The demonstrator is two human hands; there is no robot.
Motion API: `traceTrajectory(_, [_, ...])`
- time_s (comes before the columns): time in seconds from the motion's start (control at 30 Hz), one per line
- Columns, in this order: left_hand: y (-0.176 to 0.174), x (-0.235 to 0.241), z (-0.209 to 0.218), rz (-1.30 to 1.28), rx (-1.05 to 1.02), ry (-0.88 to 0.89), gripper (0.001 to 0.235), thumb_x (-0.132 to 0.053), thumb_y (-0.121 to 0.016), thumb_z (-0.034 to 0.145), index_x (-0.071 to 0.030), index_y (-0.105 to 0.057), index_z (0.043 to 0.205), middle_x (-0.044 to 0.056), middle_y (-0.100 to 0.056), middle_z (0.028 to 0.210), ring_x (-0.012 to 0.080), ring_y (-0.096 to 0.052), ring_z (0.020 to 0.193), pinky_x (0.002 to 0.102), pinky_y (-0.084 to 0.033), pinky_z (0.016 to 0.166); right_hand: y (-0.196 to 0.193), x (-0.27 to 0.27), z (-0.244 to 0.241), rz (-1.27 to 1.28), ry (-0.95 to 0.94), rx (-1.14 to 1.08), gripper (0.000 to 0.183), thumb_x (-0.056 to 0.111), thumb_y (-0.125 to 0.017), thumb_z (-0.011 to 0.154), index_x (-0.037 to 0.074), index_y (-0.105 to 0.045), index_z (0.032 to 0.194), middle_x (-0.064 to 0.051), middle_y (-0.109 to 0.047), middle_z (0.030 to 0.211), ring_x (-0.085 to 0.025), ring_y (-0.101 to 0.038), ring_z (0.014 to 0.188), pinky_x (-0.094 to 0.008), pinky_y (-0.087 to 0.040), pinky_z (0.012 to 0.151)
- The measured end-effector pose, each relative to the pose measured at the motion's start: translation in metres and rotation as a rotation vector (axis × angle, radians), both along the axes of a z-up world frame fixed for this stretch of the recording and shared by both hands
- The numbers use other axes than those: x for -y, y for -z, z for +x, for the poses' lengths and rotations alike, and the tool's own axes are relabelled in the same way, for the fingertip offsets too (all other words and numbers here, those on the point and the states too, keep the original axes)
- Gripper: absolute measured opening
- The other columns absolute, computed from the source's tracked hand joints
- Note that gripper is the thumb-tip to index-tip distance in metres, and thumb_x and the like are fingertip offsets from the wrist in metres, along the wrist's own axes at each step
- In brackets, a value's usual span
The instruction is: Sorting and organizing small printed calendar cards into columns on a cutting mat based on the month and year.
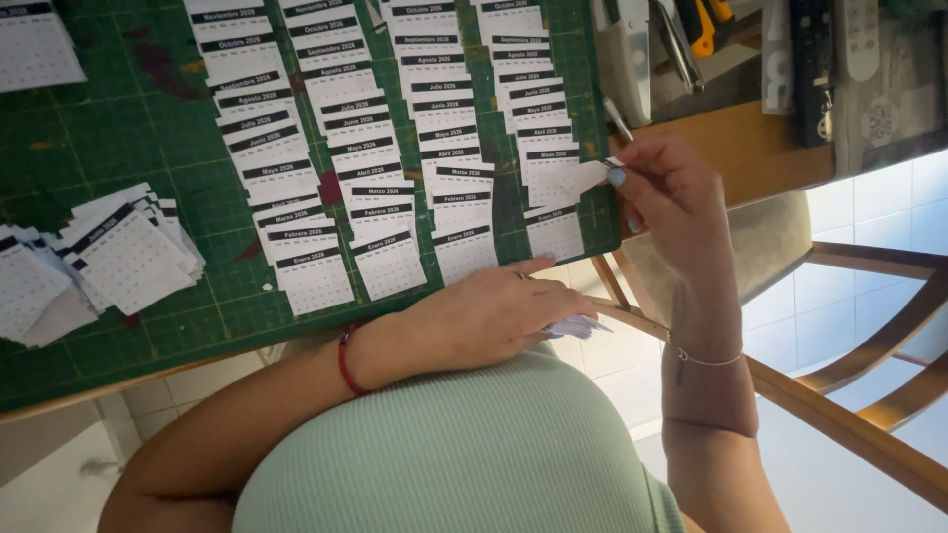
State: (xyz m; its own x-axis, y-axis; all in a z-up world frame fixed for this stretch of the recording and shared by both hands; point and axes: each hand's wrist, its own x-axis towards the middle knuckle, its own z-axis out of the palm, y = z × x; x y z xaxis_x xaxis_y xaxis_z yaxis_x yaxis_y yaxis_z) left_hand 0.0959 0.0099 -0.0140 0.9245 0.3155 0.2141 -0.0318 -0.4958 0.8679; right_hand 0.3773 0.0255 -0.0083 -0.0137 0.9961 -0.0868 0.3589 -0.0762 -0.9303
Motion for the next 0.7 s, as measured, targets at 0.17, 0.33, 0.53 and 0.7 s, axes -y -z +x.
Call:
traceTrajectory(0.17, [-0.002, 0.0, 0.0, -0.005, -0.02, -0.005, 0.041, -0.006, -0.057, 0.105, -0.006, -0.055, 0.146, 0.017, -0.075, 0.124, 0.0325, -0.075, 0.123, 0.05, -0.025, 0.136, 0.002, -0.002, -0.001, 0.0, -0.011, -0.001, 0.012, -0.007, -0.061, 0.112, -0.005, -0.063, 0.123, -0.019, -0.068, 0.1, -0.013, -0.061, 0.059, -0.026, -0.054, 0.053])
traceTrajectory(0.33, [-0.001, 0.001, 0.001, 0.013, -0.025, -0.008, 0.041, -0.006, -0.058, 0.104, -0.005, -0.055, 0.145, 0.018, -0.075, 0.125, 0.033, -0.075, 0.123, 0.049, -0.025, 0.136, -0.001, -0.002, -0.002, -0.031, -0.027, 0.003, 0.012, -0.008, -0.06, 0.112, -0.005, -0.066, 0.122, -0.021, -0.068, 0.099, -0.017, -0.063, 0.056, -0.028, -0.056, 0.056])
traceTrajectory(0.53, [-0.002, 0.0, 0.001, 0.011, -0.05, 0.006, 0.039, -0.008, -0.056, 0.106, -0.007, -0.055, 0.145, 0.017, -0.076, 0.123, 0.0309, -0.076, 0.122, 0.048, -0.024, 0.137, -0.006, 0.0, -0.005, -0.048, -0.053, -0.028, 0.013, -0.006, -0.062, 0.111, -0.004, -0.063, 0.124, -0.016, -0.066, 0.101, -0.011, -0.06, 0.059, -0.025, -0.054, 0.059])
traceTrajectory(0.7, [-0.002, -0.001, 0.002, -0.016, -0.067, 0.017, 0.04, -0.009, -0.054, 0.107, -0.009, -0.054, 0.146, 0.016, -0.076, 0.122, 0.0301, -0.076, 0.122, 0.048, -0.023, 0.137, -0.018, -0.001, -0.015, -0.065, -0.078, 0.002, 0.014, -0.007, -0.059, 0.111, -0.007, -0.065, 0.124, -0.019, -0.067, 0.099, -0.014, -0.061, 0.058, -0.028, -0.056, 0.059])
